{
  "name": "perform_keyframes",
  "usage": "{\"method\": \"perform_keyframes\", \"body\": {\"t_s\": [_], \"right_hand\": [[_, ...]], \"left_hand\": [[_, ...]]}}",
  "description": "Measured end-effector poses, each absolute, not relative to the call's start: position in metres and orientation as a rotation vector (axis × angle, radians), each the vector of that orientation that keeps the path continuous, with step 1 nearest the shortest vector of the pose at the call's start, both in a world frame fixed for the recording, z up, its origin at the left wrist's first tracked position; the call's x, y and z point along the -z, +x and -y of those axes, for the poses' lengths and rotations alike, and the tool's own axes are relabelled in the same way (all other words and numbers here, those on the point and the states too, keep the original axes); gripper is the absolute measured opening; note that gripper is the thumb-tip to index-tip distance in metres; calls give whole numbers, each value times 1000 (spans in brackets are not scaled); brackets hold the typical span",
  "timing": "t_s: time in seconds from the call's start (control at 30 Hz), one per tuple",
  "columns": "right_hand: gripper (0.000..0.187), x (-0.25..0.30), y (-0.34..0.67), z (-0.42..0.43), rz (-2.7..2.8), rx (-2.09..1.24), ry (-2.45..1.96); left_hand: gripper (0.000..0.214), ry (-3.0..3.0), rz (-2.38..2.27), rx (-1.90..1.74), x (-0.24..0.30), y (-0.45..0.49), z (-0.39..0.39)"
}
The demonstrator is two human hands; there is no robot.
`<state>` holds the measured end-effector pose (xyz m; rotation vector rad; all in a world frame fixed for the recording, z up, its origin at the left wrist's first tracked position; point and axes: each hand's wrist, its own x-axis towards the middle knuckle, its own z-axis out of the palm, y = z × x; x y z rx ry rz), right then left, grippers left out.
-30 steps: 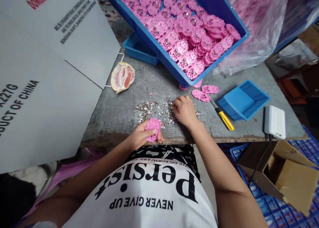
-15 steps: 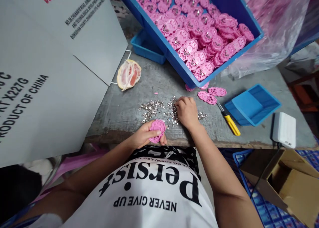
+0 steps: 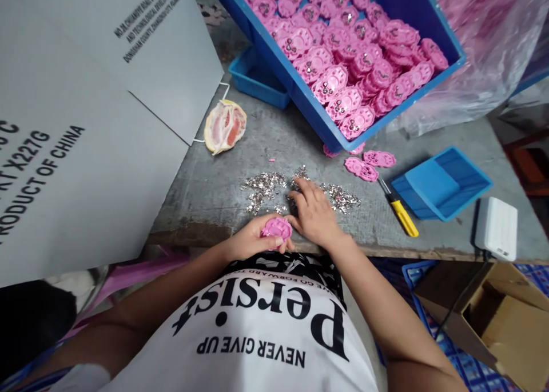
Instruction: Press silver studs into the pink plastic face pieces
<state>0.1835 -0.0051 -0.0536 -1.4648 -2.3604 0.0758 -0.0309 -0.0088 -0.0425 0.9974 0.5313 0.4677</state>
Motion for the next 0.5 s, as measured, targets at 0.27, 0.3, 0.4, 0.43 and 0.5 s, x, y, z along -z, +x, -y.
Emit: {"method": "perform_keyframes", "body": {"t_s": [0.27, 0.3, 0.4, 0.43, 0.5], "right_hand": [[57, 68, 206, -37, 2192, 102, -1746], [57, 69, 211, -42, 2156, 121, -1765], [54, 66, 220, -46, 2053, 137, -1791], [52, 64, 222, -45, 2018, 128, -1791], [45, 58, 223, -39, 1963, 97, -1779]], "left_hand": [[31, 977, -702, -690, 39, 6, -20], [32, 946, -716, -740, 39, 11, -26], [27, 866, -741, -874, 40, 20, -45], [24, 849, -746, -915, 41, 21, -50], [21, 831, -746, -988, 41, 21, -58]]}}
